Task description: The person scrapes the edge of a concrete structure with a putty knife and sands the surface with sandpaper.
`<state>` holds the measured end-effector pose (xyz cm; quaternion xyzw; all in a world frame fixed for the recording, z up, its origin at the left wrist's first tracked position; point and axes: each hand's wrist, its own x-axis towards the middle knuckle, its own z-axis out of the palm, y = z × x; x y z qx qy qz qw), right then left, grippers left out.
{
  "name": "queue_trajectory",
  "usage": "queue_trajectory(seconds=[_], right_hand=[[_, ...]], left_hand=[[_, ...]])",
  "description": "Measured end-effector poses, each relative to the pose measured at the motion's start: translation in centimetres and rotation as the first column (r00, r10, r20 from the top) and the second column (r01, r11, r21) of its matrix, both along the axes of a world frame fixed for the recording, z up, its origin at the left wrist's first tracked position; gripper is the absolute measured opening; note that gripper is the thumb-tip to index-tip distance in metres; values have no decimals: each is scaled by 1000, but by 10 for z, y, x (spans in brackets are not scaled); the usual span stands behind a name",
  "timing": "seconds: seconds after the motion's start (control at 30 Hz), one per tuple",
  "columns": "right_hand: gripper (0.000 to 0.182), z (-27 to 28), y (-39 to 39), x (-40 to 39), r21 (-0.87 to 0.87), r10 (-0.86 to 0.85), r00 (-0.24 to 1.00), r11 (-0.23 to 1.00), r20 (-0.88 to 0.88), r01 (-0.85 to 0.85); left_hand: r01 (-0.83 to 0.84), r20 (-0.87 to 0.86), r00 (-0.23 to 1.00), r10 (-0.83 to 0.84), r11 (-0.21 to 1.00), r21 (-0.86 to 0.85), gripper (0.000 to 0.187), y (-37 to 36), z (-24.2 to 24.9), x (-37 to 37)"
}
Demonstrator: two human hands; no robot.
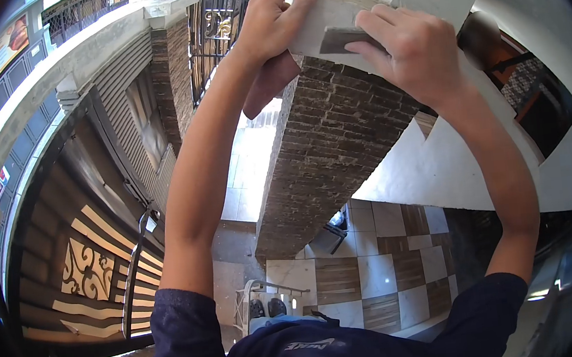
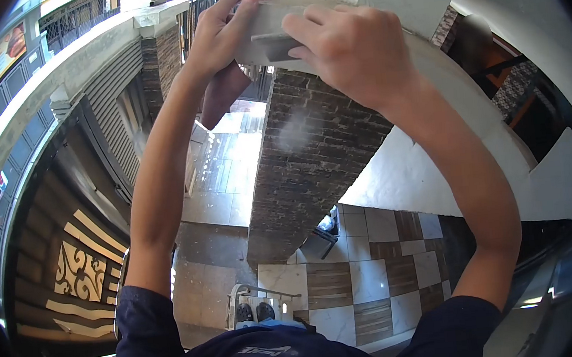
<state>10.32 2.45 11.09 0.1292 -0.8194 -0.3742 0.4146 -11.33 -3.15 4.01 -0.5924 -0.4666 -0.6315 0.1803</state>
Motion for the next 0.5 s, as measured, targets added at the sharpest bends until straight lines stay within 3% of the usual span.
queue_trajectory(seconds=[0.03, 0.07, 0.2, 0.3, 0.43, 0.5], right_hand=[[26, -5, 5, 0, -1, -46, 999, 999, 19, 46], [27, -4, 7, -1, 11, -86, 996, 996, 40, 85], [26, 2, -5, 3, -63, 3, 1000, 998, 25, -2], [26, -12, 8, -1, 21, -121, 993, 992, -5, 121], [25, -1, -2, 4, 19, -48, 999, 999, -8, 48], [24, 5, -2, 4, -62, 71, 997, 995, -44, -73]], left_hand=[[15, -22, 1000, -13, 998, 58, 39, 2, 0, 0], [32, 13, 999, -32, 999, 12, 44, 2, 1, -1], [26, 9, 1000, -26, 1000, 17, 53, 0, 2, -2], [59, 87, 995, -56, 998, -27, 53, 1, 1, -2], [31, 28, 999, -32, 999, 33, 53, 1, 3, -2], [20, 51, 999, -18, 999, -45, 52, -3, 3, 1]])
